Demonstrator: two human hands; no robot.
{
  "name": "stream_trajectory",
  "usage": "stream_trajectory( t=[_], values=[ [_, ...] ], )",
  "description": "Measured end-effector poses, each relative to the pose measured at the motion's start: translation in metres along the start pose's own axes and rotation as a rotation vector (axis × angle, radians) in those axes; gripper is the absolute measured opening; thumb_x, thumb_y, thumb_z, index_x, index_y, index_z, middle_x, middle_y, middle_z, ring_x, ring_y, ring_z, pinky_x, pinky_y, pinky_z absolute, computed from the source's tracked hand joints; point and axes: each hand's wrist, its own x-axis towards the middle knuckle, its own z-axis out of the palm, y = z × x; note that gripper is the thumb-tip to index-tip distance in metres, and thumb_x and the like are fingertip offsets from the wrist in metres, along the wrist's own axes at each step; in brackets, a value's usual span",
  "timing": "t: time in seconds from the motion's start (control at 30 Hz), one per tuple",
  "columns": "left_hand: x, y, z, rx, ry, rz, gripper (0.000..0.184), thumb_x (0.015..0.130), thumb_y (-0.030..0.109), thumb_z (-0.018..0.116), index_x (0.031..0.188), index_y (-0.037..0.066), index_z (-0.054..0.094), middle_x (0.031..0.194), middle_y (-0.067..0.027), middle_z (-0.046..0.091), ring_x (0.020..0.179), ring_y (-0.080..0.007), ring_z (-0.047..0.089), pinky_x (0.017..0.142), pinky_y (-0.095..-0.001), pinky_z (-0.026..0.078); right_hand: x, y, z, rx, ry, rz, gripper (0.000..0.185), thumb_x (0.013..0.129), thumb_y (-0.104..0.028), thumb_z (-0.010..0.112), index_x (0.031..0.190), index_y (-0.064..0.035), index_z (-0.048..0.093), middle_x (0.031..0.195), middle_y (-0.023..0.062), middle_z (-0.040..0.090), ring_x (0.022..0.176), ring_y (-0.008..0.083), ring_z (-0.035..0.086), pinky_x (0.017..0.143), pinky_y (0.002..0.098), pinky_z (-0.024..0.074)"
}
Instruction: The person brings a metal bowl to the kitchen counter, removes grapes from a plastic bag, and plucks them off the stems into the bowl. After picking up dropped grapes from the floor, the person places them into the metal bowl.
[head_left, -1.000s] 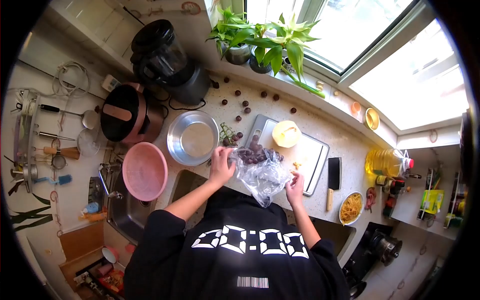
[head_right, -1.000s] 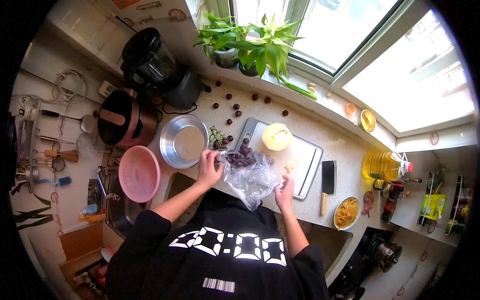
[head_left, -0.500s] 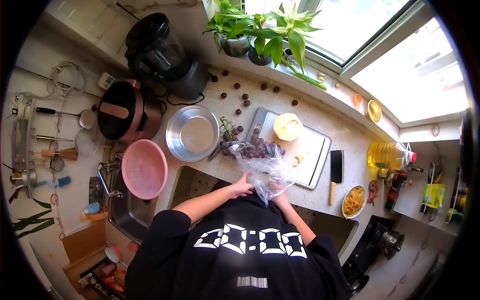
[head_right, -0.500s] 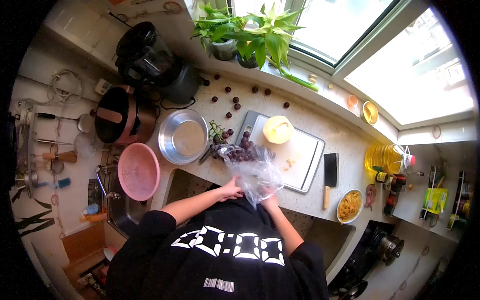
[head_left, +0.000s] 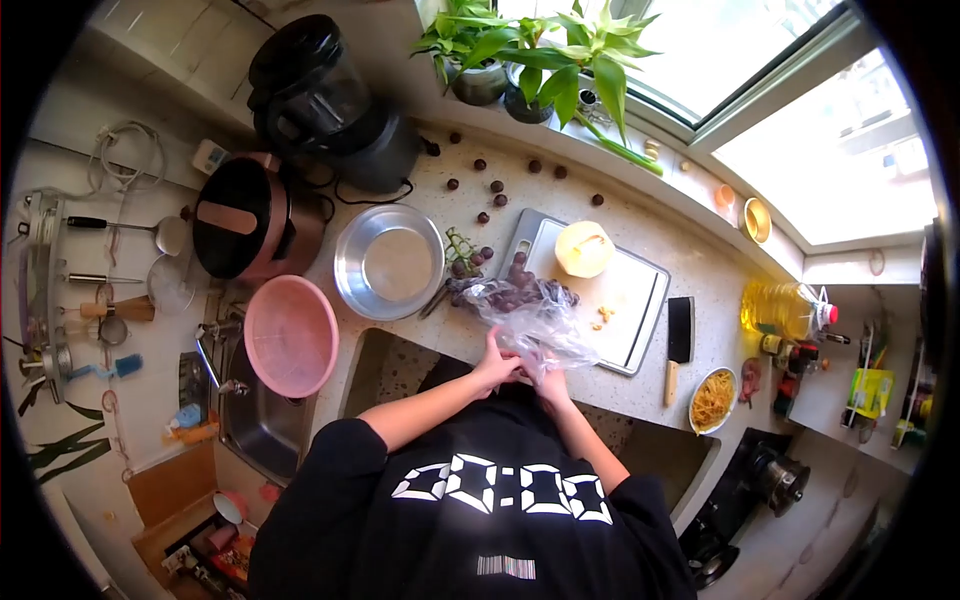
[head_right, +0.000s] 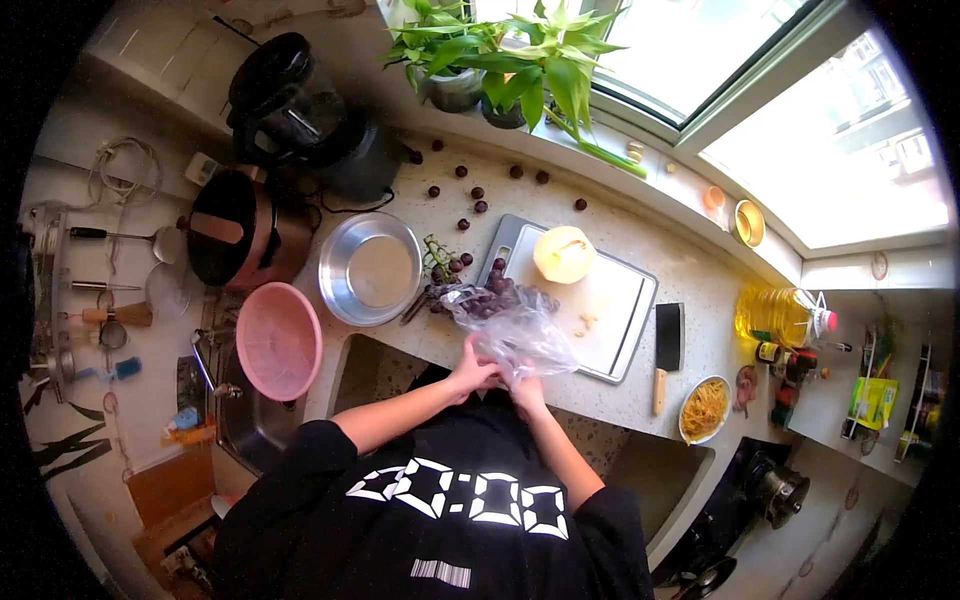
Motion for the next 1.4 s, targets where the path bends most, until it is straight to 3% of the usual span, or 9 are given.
stream_trajectory(
  t=[0.2,0.33,0.47,0.6,0.7,0.8,0.93,1.13,1.4],
  values=[
    [-0.038,0.024,-0.058,-0.282,-0.086,0.022,0.045,0.1,0.031,0.061,0.139,0.013,0.048,0.125,-0.0085,0.059,0.111,-0.0227,0.061,0.09,-0.0423,0.053,-0.021,-0.025,0.056,-0.428,-0.19,-0.114,0.045,0.092,-0.014,0.071,0.132,0.0006,0.056,0.123,0.0144,0.065,0.107,0.0209,0.064,0.095,0.0338,0.052],
    [-0.048,0.041,-0.09,-0.516,-0.058,0.13,0.036,0.1,0.034,0.059,0.129,0.014,0.055,0.114,-0.0054,0.063,0.107,-0.0246,0.062,0.093,-0.0427,0.05,-0.026,-0.083,0.119,-0.315,-0.498,-0.298,0.072,0.09,-0.006,0.068,0.152,-0.0008,0.033,0.149,0.0201,0.044,0.131,0.0267,0.053,0.108,0.0374,0.0449],
    [-0.042,0.067,-0.126,-0.856,-0.039,0.162,0.02,0.1,0.029,0.058,0.114,0.014,0.06,0.111,-0.0067,0.065,0.104,-0.0209,0.064,0.09,-0.0408,0.053,-0.007,-0.104,0.16,-0.746,-0.379,-0.784,0.077,0.083,-0.002,0.068,0.153,-0.0029,0.035,0.155,0.0236,0.038,0.145,0.0389,0.037,0.117,0.0431,0.0349],
    [-0.037,0.114,-0.166,-0.634,0.209,0.388,0.012,0.1,0.012,0.057,0.111,0.012,0.062,0.1,-0.0044,0.064,0.09,-0.0141,0.062,0.08,-0.0347,0.056,0.006,-0.131,0.174,-0.807,-0.199,-0.906,0.059,0.079,0.001,0.067,0.137,-0.0052,0.055,0.141,0.0198,0.053,0.132,0.0388,0.05,0.109,0.0442,0.0431],
    [0.002,0.122,-0.216,0.351,0.579,0.708,0.015,0.094,0.008,0.06,0.108,0.01,0.064,0.102,-0.0089,0.065,0.093,-0.023,0.065,0.08,-0.0386,0.055,0.032,-0.127,0.151,-1.162,0.119,-0.947,0.058,0.073,-0.006,0.071,0.13,-0.0087,0.061,0.133,0.0171,0.057,0.126,0.0372,0.053,0.102,0.0475,0.0443],
    [0.022,0.125,-0.242,0.793,0.626,0.767,0.02,0.09,0.008,0.061,0.11,0.012,0.065,0.103,-0.0127,0.064,0.095,-0.0281,0.065,0.085,-0.0399,0.053,0.045,-0.12,0.138,-1.402,0.294,-0.892,0.06,0.07,-0.01,0.072,0.13,-0.01,0.061,0.132,0.0152,0.057,0.126,0.0351,0.052,0.104,0.0481,0.0411],
    [0.045,0.124,-0.25,0.752,0.652,0.644,0.025,0.086,0.01,0.063,0.111,0.012,0.065,0.118,-0.0168,0.06,0.109,-0.0342,0.06,0.095,-0.0438,0.049,0.069,-0.104,0.118,-1.403,0.202,-0.884,0.06,0.07,-0.013,0.073,0.129,-0.011,0.062,0.129,0.0132,0.058,0.122,0.032,0.054,0.103,0.0454,0.0409],
    [0.018,0.129,-0.209,0.888,0.851,0.954,0.037,0.082,0.013,0.065,0.119,0.011,0.065,0.129,-0.0197,0.054,0.127,-0.0404,0.047,0.107,-0.0499,0.041,0.072,-0.081,0.096,-1.467,0.143,-0.809,0.07,0.067,-0.018,0.082,0.133,-0.0161,0.059,0.133,0.0118,0.056,0.125,0.0311,0.053,0.103,0.0449,0.0416],
    [0.007,0.166,-0.11,1.106,0.211,1.258,0.035,0.079,0.013,0.067,0.113,0.006,0.067,0.119,-0.0173,0.059,0.117,-0.0365,0.055,0.104,-0.0471,0.044,0.061,-0.108,0.076,-0.971,0.239,-0.807,0.054,0.08,-0.017,0.077,0.131,-0.0081,0.06,0.132,0.0216,0.055,0.119,0.0391,0.055,0.1,0.0468,0.046]
  ],
)
